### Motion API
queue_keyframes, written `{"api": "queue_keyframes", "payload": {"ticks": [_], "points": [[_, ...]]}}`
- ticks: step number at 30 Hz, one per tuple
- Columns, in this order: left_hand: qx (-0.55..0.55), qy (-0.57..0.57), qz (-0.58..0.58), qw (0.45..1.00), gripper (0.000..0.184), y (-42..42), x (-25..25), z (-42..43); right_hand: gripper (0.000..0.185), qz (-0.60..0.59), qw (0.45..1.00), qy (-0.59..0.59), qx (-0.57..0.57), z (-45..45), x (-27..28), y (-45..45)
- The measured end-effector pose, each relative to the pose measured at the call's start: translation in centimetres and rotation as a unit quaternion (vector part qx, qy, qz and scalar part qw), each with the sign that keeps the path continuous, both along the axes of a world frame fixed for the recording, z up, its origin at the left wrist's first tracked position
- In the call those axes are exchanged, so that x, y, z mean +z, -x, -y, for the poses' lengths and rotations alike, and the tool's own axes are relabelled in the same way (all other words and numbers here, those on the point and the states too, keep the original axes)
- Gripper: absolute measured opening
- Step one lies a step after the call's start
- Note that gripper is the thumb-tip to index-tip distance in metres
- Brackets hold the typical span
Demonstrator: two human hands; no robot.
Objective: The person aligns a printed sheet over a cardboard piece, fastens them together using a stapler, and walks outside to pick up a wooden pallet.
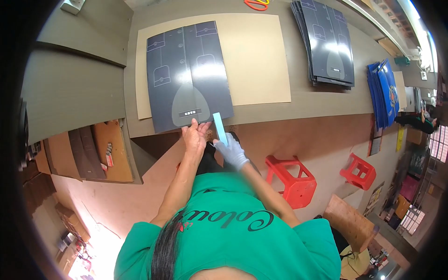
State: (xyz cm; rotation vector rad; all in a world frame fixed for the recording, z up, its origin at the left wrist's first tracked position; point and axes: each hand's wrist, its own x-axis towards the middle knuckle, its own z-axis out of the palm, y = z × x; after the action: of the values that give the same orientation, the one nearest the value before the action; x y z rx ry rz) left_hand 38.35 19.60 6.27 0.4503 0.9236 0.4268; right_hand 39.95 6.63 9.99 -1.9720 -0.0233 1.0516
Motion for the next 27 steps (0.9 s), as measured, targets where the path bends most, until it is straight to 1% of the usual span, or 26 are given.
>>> {"api": "queue_keyframes", "payload": {"ticks": [2, 7, 9, 11, 13, 15, 16, 17, 18, 19, 20, 21, 22, 23, 25, 26, 27], "points": [[0.001, 0.002, -0.005, 1.000, 0.032, 0.0, 0.0, 0.1, 0.037, -0.030, 0.995, -0.066, -0.071, -0.5, -1.7, -0.1], [0.009, 0.004, 0.012, 1.000, 0.032, 0.0, -0.1, 0.3, 0.030, -0.018, 0.994, -0.049, -0.095, -0.8, -3.8, -0.1], [0.011, 0.015, 0.013, 1.000, 0.033, 0.0, -0.4, 0.5, 0.028, -0.006, 0.994, -0.043, -0.100, -1.1, -3.2, -0.3], [0.007, 0.034, 0.019, 0.999, 0.033, 0.1, -0.4, 0.4, 0.025, -0.056, 0.991, -0.026, -0.122, -1.3, -2.4, -0.8], [0.006, 0.051, 0.027, 0.998, 0.033, 0.3, -0.2, -0.1, 0.025, -0.060, 0.989, -0.035, -0.134, -0.7, -2.7, -1.1], [0.062, -0.009, -0.001, 0.998, 0.033, 1.6, 0.4, -2.3, 0.023, -0.081, 0.982, -0.070, -0.156, 0.1, -2.5, -1.7], [0.083, -0.037, -0.034, 0.995, 0.033, 2.1, 0.2, -3.7, 0.024, -0.091, 0.975, -0.105, -0.173, 0.9, -3.6, -1.9], [0.113, -0.029, -0.042, 0.992, 0.030, 2.9, -1.3, -5.0, 0.025, -0.102, 0.967, -0.138, -0.190, 1.6, -4.7, -2.0], [0.097, -0.036, -0.058, 0.993, 0.026, 3.3, -1.5, -5.6, 0.028, -0.110, 0.972, -0.119, -0.171, 1.9, -3.5, -2.5], [0.080, -0.042, -0.073, 0.993, 0.023, 3.5, -1.8, -5.9, 0.028, -0.110, 0.972, -0.119, -0.170, 2.0, -4.0, -2.2], [0.080, -0.041, -0.072, 0.993, 0.023, 3.5, -1.8, -5.8, 0.030, -0.097, 0.977, -0.128, -0.143, 1.9, -3.7, -1.8], [0.056, -0.025, -0.074, 0.995, 0.020, 3.4, -1.7, -5.3, 0.033, -0.085, 0.980, -0.135, -0.116, 1.8, -3.4, -1.5], [0.030, -0.008, -0.074, 0.997, 0.017, 3.2, -1.7, -4.7, 0.040, -0.060, 0.992, -0.087, -0.064, 1.8, -2.9, -0.9], [0.029, -0.007, -0.074, 0.997, 0.017, 3.1, -1.8, -4.2, 0.044, -0.040, 0.999, -0.028, -0.007, 1.3, -2.8, -0.5], [-0.005, 0.016, -0.086, 0.996, 0.016, 2.9, -2.0, -3.0, 0.046, 0.034, 0.995, 0.033, 0.088, 0.4, -2.4, 0.3], [-0.008, 0.018, -0.086, 0.996, 0.015, 2.8, -1.9, -2.6, 0.038, 0.037, 0.995, 0.010, 0.092, -0.5, -1.8, 0.7], [-0.008, 0.018, -0.087, 0.996, 0.015, 2.8, -1.8, -2.3, 0.038, 0.036, 0.995, 0.010, 0.092, -1.1, -1.8, 0.8]]}}
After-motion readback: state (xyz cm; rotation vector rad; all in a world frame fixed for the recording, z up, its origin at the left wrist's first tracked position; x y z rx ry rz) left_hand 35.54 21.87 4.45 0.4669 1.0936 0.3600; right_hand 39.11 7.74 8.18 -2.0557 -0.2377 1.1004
